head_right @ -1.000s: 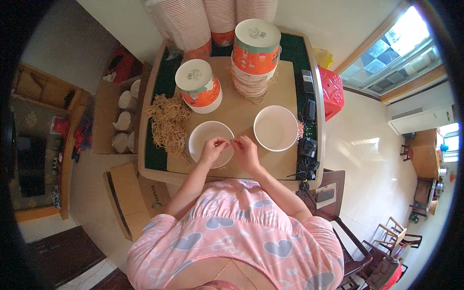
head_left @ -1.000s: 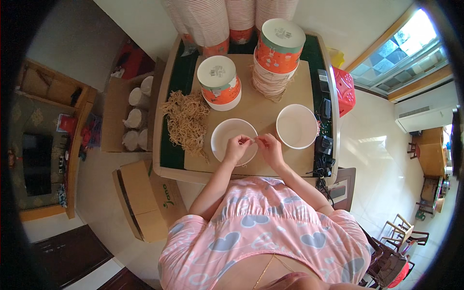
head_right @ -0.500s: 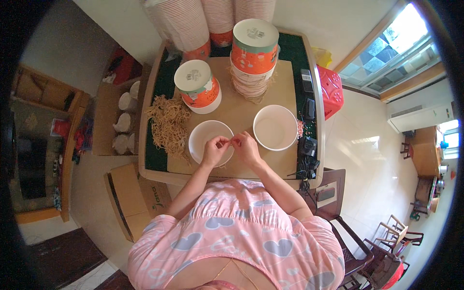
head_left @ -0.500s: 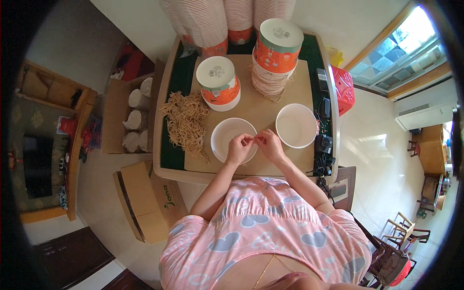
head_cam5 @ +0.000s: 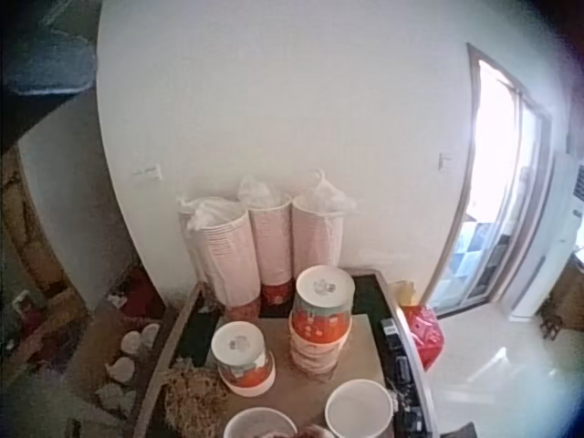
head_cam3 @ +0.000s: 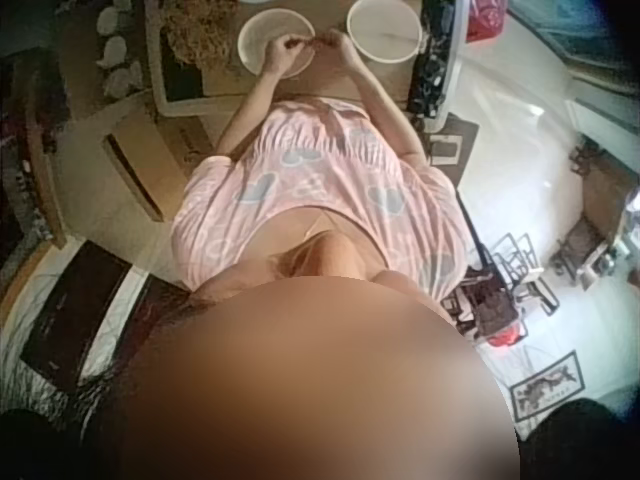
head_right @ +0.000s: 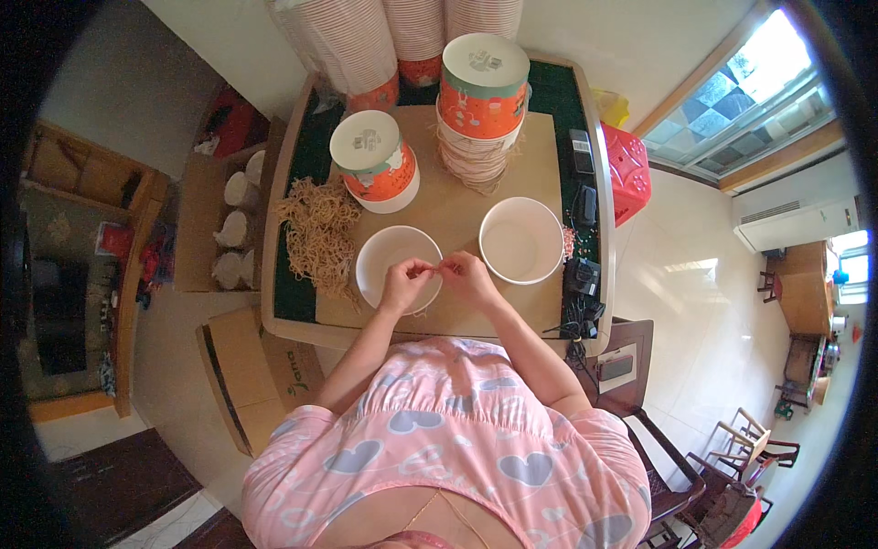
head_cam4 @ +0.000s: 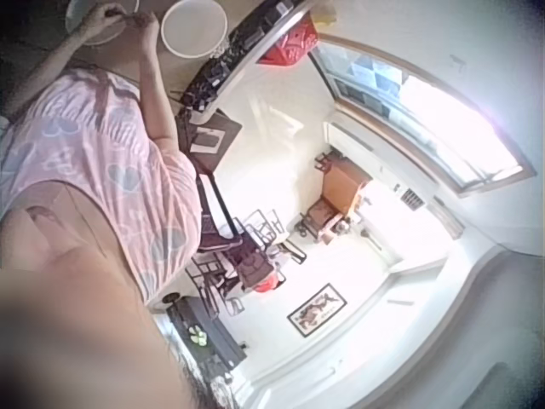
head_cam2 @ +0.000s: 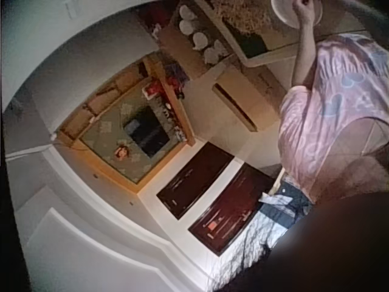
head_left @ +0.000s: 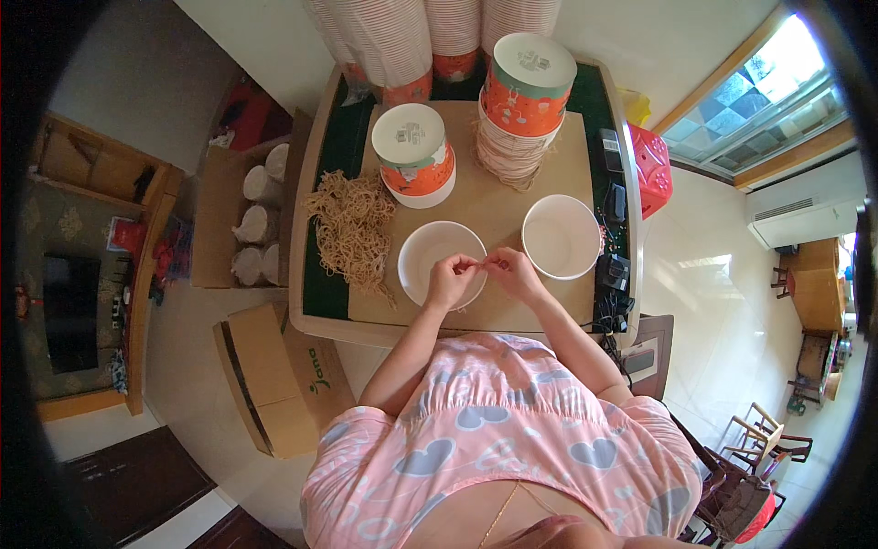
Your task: Manually inspect and stack paper cups on a manufacturing workbench.
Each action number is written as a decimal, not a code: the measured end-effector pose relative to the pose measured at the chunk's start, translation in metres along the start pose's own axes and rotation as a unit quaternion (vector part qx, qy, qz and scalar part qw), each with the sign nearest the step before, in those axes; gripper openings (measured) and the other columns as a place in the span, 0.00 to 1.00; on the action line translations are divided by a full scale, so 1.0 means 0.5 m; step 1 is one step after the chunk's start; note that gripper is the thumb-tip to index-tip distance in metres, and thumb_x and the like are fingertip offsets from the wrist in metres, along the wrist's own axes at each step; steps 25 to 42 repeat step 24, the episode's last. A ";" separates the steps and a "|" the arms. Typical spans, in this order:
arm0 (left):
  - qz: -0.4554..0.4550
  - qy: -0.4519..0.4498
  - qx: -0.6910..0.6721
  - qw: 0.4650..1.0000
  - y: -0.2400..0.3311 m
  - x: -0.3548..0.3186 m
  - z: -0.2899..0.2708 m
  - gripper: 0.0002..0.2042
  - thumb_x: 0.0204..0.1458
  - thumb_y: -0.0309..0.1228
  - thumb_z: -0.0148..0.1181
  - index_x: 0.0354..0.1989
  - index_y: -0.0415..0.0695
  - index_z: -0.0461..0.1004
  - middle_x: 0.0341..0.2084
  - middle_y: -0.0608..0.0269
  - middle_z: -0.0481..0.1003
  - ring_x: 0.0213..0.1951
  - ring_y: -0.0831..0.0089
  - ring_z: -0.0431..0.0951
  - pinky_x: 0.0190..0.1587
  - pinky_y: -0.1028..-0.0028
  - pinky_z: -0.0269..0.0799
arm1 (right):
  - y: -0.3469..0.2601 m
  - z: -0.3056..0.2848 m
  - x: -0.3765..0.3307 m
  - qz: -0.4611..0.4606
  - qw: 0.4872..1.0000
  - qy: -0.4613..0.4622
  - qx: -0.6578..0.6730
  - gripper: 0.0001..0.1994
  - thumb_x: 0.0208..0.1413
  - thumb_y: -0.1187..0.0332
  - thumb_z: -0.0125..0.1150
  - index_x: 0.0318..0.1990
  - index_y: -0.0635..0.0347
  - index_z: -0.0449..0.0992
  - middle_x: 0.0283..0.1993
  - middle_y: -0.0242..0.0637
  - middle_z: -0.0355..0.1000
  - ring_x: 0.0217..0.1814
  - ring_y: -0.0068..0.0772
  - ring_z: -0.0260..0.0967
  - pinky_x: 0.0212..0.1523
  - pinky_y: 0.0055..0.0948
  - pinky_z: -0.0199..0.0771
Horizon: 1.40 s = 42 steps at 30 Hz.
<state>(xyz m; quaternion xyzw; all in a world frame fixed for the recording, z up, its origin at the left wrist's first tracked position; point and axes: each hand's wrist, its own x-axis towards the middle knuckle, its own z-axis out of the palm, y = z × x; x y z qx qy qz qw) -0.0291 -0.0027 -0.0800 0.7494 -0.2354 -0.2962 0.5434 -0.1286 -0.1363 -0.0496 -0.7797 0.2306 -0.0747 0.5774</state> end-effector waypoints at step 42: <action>-0.014 -0.007 -0.020 1.000 0.003 -0.011 -0.008 0.08 0.47 0.31 0.60 0.31 0.40 0.78 0.24 0.58 0.78 0.25 0.76 0.77 0.29 0.76 0.70 | 0.035 0.011 0.007 0.063 0.992 -0.012 0.106 0.07 0.53 0.69 0.57 0.34 0.63 0.76 0.27 0.31 0.74 0.28 0.17 0.65 0.29 0.19 0.65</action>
